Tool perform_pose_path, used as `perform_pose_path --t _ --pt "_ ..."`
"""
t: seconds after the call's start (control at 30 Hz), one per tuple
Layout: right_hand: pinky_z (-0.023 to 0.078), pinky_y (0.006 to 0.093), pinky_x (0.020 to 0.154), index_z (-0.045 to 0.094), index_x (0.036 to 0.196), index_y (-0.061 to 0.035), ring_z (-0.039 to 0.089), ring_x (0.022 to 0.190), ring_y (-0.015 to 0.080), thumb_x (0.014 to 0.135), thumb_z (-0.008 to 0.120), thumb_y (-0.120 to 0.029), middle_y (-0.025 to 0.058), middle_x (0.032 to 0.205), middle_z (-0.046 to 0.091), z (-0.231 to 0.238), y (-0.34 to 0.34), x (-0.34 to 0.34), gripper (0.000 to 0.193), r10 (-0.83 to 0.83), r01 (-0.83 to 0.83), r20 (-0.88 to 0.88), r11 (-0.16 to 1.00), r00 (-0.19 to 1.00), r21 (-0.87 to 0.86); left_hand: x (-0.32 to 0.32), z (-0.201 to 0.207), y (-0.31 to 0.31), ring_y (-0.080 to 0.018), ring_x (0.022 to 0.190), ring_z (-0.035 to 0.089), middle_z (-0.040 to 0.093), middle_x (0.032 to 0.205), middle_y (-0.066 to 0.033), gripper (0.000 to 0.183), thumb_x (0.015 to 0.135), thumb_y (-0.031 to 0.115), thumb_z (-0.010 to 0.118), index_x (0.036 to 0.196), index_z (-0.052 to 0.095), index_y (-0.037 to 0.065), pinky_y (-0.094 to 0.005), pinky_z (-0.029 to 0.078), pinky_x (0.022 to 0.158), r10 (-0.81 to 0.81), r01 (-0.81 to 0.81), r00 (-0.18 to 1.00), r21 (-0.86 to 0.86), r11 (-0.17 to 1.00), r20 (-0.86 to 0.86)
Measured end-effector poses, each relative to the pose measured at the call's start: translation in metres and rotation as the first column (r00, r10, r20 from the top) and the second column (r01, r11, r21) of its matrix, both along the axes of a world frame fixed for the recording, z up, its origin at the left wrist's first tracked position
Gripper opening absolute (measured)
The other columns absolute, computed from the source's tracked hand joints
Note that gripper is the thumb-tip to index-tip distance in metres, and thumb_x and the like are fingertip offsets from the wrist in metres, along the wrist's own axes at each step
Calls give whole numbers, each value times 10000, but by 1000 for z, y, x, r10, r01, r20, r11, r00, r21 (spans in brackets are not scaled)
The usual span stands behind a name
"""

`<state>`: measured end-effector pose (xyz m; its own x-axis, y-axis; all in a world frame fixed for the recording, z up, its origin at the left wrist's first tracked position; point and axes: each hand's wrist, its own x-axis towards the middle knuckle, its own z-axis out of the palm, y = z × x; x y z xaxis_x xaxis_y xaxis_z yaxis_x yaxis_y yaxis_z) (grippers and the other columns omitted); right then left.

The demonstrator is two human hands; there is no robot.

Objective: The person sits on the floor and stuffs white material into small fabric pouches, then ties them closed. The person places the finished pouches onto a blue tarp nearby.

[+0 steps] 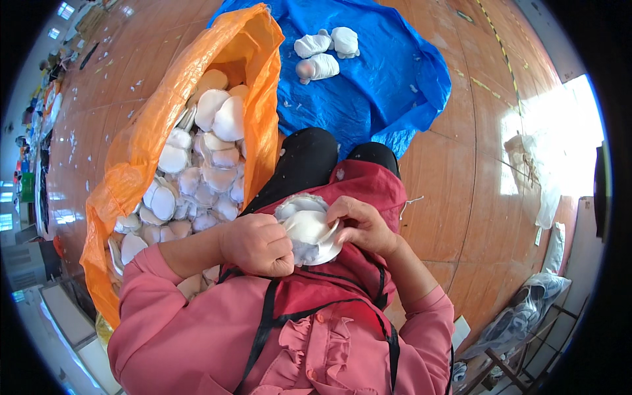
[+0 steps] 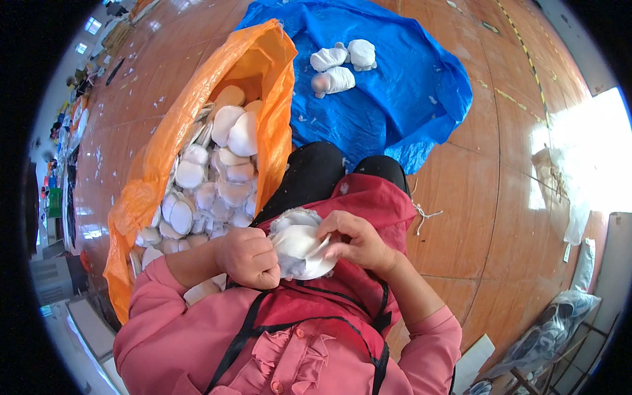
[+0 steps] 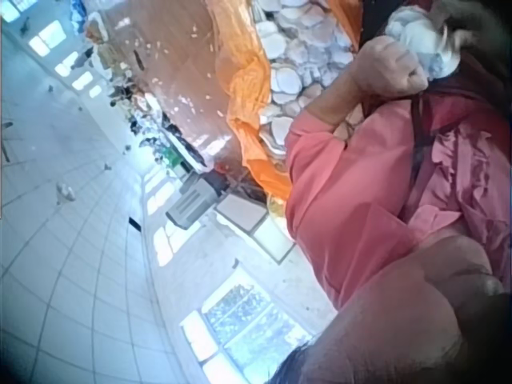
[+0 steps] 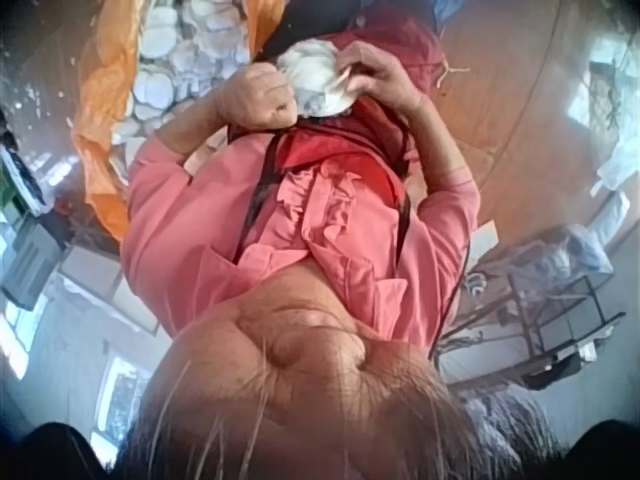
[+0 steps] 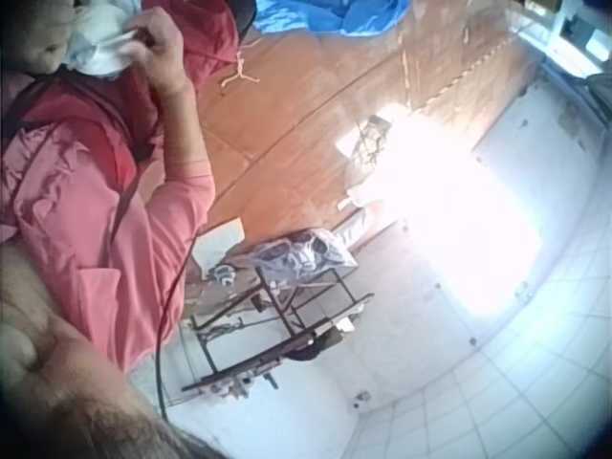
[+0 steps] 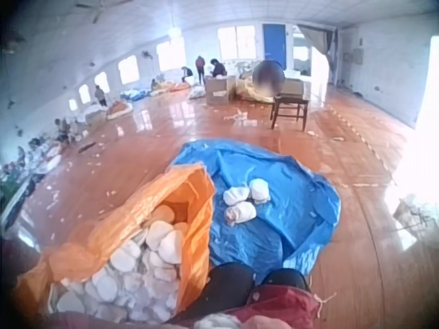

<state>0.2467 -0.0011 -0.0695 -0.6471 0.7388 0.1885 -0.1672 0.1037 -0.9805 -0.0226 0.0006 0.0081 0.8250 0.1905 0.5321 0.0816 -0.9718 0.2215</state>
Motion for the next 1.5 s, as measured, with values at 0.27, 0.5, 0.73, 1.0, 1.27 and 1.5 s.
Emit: perform_pose_path --t 0.27,0.5,0.73,1.0,1.27,1.5 --pt "407 410 977 666 1208 -81 540 1082 287 867 713 -307 98 1114 663 2 -2 -24 412 26 -47 190 993 981 106 14 -9 -1 -152 500 387 345 589 6 282 593 68 612 556 343 146 -285 334 434 -174 174 985 -2 985 11" --pt "463 377 779 691 867 -55 587 825 272 847 717 -207 77 836 645 13 -20 -39 155 -169 180 366 984 915 3 16 -15 -3 -162 503 414 367 593 2 261 618 111 634 578 377 140 -291 347 429 -183 182 981 -15 983 -72" --pt "460 331 714 647 818 -19 566 776 228 847 706 -128 85 796 587 1 -47 -46 127 -396 457 473 889 787 -16 24 -15 -9 -164 508 439 403 591 -5 230 632 125 636 586 412 144 -296 370 427 -187 188 978 -4 982 -88" --pt "449 339 705 652 822 -16 541 753 231 838 720 -107 76 779 575 -9 -62 -40 115 -398 497 378 841 836 -213 25 -12 -16 -163 520 460 423 598 -8 204 636 133 644 603 443 145 -300 378 432 -200 197 971 -35 980 -133" --pt "457 358 876 678 946 -55 584 950 254 844 699 -69 52 939 647 -13 -39 -36 106 -475 452 154 877 867 162 18 -28 -7 -230 561 504 471 656 -38 231 736 198 706 718 494 110 -356 403 488 -35 11 995 -234 972 -96" --pt "435 380 938 625 1102 -49 577 1028 274 890 652 -113 81 1077 616 0 -29 -11 223 -187 180 61 978 980 105 13 -36 4 -300 602 515 477 670 -77 281 776 190 757 721 504 80 -410 405 520 198 -203 978 -491 847 -63"
